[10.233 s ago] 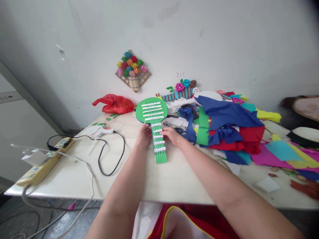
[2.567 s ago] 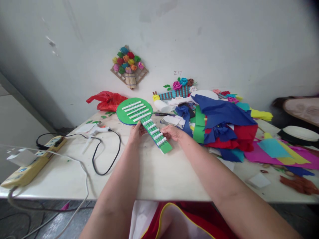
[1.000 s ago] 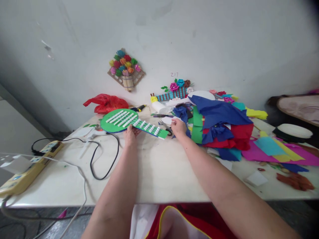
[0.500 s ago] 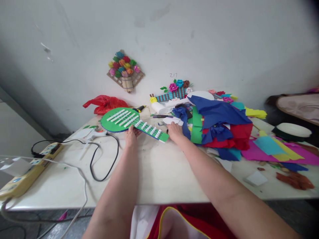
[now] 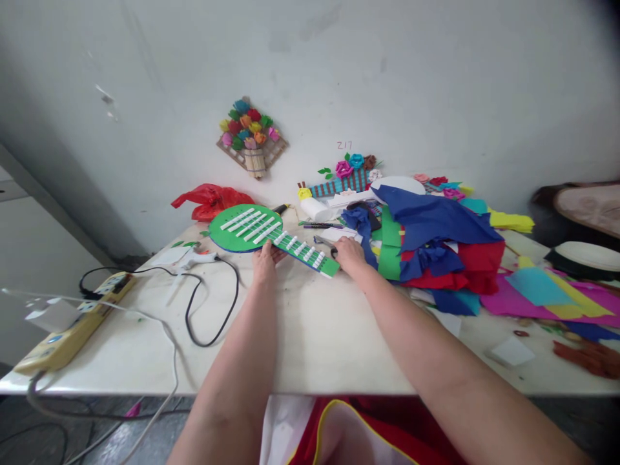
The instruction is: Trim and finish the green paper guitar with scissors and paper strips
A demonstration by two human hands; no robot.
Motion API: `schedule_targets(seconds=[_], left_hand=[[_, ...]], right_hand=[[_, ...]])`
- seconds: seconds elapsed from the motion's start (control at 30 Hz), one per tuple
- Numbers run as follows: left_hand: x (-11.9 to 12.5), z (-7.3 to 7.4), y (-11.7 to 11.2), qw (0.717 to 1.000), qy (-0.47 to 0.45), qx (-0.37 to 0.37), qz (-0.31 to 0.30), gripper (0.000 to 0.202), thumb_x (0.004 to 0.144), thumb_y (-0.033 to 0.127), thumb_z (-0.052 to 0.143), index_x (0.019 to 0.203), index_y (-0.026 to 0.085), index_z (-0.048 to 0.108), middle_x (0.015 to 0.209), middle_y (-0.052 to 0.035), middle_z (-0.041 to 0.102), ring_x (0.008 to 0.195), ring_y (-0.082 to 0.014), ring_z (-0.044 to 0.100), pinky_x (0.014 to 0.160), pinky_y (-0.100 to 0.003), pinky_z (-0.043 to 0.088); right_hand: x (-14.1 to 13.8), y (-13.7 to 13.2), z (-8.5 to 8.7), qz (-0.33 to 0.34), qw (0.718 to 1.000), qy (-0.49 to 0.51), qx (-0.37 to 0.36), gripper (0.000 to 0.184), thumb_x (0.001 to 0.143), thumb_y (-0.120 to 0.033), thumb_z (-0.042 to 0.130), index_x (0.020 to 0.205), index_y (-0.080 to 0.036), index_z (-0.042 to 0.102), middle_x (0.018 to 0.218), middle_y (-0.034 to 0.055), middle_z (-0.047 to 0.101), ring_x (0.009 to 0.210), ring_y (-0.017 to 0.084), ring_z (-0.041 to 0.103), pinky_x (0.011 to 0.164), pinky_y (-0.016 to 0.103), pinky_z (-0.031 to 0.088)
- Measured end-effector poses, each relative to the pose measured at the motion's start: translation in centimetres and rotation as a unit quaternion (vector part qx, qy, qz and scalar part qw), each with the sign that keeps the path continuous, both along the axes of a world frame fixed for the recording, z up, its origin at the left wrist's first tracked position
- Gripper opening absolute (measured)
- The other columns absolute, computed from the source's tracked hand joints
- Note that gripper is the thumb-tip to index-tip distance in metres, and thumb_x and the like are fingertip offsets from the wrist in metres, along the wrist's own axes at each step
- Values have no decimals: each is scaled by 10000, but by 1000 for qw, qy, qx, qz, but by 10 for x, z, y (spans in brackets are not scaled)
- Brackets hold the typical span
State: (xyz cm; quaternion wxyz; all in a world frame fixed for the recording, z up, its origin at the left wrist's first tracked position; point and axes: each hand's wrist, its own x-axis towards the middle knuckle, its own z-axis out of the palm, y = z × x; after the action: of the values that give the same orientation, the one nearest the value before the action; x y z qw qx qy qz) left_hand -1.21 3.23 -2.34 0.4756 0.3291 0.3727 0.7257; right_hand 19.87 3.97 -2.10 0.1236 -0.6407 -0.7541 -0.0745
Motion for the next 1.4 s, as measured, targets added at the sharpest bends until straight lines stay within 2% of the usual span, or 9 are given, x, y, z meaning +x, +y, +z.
schedule_targets(seconds=[0.23,0.37,0.43,0.5,0.63,0.83,1.0,1.2,1.4], left_hand=[[2,2,0,1000,-4,-16,14,152,745,250,504,779,115,565,643,-61,629,556,-169,613,621,-351,521],[1,0,2,998,-7,-41,44,137,732,241,512,762,116,560,616,-57,612,561,-183,619,610,-356,527],[0,-1,3,997,1,-50,55,139,727,245,521,752,114,561,598,-57,603,562,-186,619,601,-349,531],[1,-2,3,997,8,-52,60,134,724,251,532,740,121,564,579,-55,595,544,-179,611,585,-334,534],[2,-4,4,996,10,-53,68,121,720,261,555,701,142,555,575,-66,589,503,-176,595,547,-327,533],[3,-6,3,997,13,-39,67,128,729,264,549,719,136,551,597,-61,591,521,-164,592,553,-312,528],[7,-5,4,997,13,-46,56,134,725,253,531,715,120,550,577,-46,580,514,-159,586,586,-332,533],[10,-5,4,997,4,-44,62,130,725,247,521,691,124,546,568,-52,571,526,-183,594,615,-386,534],[14,-4,1,998,2,-52,39,117,760,231,491,730,129,540,584,-46,588,502,-146,576,583,-319,519]], right_hand=[[0,-2,1,-4,1000,29,7,296,748,-153,455,965,-173,655,1047,101,591,975,224,481,777,308,363],[1,-3,2,-22,992,82,95,295,806,-191,391,946,-177,650,1009,75,614,943,216,488,808,327,327],[0,-5,6,-10,983,105,150,325,853,-249,338,936,-163,640,995,79,617,933,214,483,821,337,306],[-4,-9,11,26,975,116,187,363,875,-306,310,914,-147,634,1002,93,613,939,215,471,840,342,284],[-21,-25,20,141,960,100,220,364,871,-334,321,914,-151,632,1112,105,567,996,220,430,881,358,248],[-50,-50,25,279,930,30,238,305,844,-297,395,1051,-207,599,1292,40,469,1101,216,373,992,407,168],[-60,-51,24,284,933,-5,222,327,796,-261,482,1100,-189,579,1389,62,359,1235,246,279,1045,491,58],[-62,-46,19,283,935,-31,212,356,773,-244,519,1117,-167,570,1426,69,288,1313,261,161,1052,531,14],[-64,-47,20,272,934,-38,228,327,805,-242,483,1117,-194,570,1430,47,284,1319,239,159,1061,519,13]])
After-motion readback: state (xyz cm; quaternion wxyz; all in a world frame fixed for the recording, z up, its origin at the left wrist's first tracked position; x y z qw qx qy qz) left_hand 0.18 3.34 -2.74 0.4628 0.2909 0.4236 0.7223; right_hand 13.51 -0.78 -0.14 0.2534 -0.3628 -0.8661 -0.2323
